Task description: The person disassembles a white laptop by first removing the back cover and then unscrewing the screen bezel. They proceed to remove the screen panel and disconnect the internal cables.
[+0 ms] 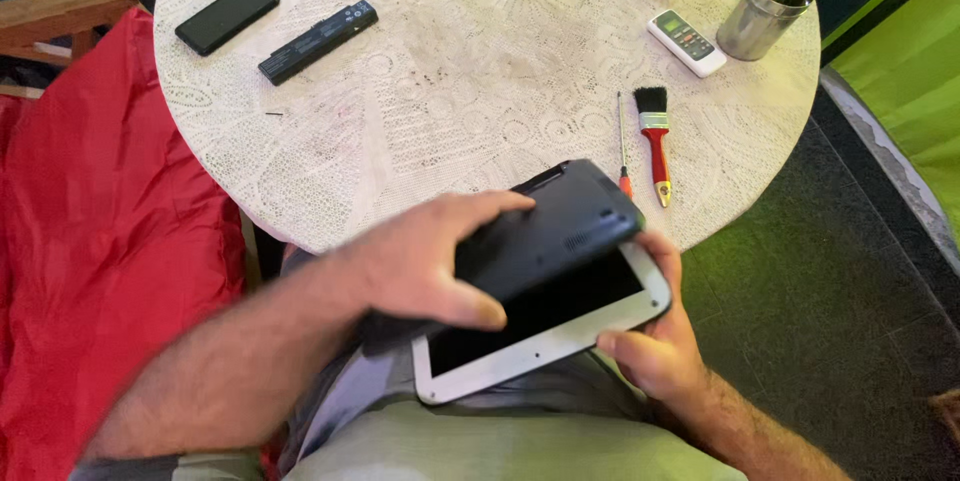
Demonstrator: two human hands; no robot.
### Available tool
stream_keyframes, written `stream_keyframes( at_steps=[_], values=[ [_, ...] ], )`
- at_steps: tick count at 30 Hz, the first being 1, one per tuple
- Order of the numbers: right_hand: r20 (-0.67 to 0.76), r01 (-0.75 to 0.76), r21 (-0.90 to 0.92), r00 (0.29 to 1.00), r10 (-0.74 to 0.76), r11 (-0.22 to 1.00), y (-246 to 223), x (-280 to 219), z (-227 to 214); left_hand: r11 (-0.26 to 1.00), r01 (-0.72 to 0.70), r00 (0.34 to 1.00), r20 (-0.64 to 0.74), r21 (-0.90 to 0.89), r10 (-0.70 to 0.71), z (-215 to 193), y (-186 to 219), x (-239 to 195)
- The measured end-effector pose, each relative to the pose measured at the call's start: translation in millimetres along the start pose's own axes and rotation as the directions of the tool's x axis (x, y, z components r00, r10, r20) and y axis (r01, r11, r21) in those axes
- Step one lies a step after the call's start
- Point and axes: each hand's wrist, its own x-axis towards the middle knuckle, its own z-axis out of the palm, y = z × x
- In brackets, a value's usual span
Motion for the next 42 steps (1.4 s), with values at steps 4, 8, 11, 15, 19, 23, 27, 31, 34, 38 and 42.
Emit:
stream_keyframes(
  at_steps=[4, 8, 11, 15, 19, 23, 27, 31, 34, 38, 42],
  values=[
    [-0.111, -0.152, -0.007, 0.982, 0.15, 0.988, 33, -8, -21, 0.934, 0.295, 0.935, 0.141, 0.202, -0.325, -28, -4, 23],
    [-0.229, -0.383, -0.077, 0.905, 0.358, 0.92, 45, -8, -28, 0.88, 0.448, 0.88, 0.099, 0.157, -0.465, -27, -23, 51],
    [-0.29, -0.444, -0.099, 0.869, 0.401, 0.89, 24, 1, -9, 0.847, 0.515, 0.842, 0.109, 0.128, -0.528, -26, -27, 58],
    [-0.261, -0.441, -0.03, 0.87, 0.419, 0.897, 22, 1, -6, 0.948, 0.303, 0.918, 0.236, 0.102, -0.319, -31, -43, 42],
    [-0.207, -0.452, 0.081, 0.864, 0.458, 0.888, 32, 0, -21, 0.994, 0.1, 0.969, 0.22, 0.049, -0.109, -26, -91, 0],
    [-0.205, -0.445, -0.164, 0.888, 0.411, 0.88, 26, 3, -23, 0.923, -0.364, 0.925, 0.165, 0.126, 0.342, -10, -104, -35],
    [-0.237, -0.475, -0.198, 0.872, 0.429, 0.857, 25, 4, -20, 0.904, -0.333, 0.942, 0.056, 0.269, 0.33, 2, -111, -52],
    [-0.142, -0.37, -0.247, 0.928, 0.344, 0.896, 40, 0, -34, 0.86, -0.418, 0.892, -0.049, 0.293, 0.45, 1, -114, -50],
    [-0.262, -0.413, -0.005, 0.88, 0.397, 0.911, 36, -4, -30, 0.862, -0.453, 0.867, -0.114, 0.23, 0.486, -6, -118, -44],
    [-0.27, -0.471, -0.447, 0.882, 0.387, 0.761, 12, 7, -8, 0.96, -0.249, 0.922, -0.337, -0.13, 0.193, -25, -120, -24],
    [-0.132, -0.336, -0.641, 0.934, 0.332, 0.69, 25, 8, -18, 0.541, 0.554, 0.496, -0.271, -0.632, -0.825, -54, -21, 3]
  ],
)
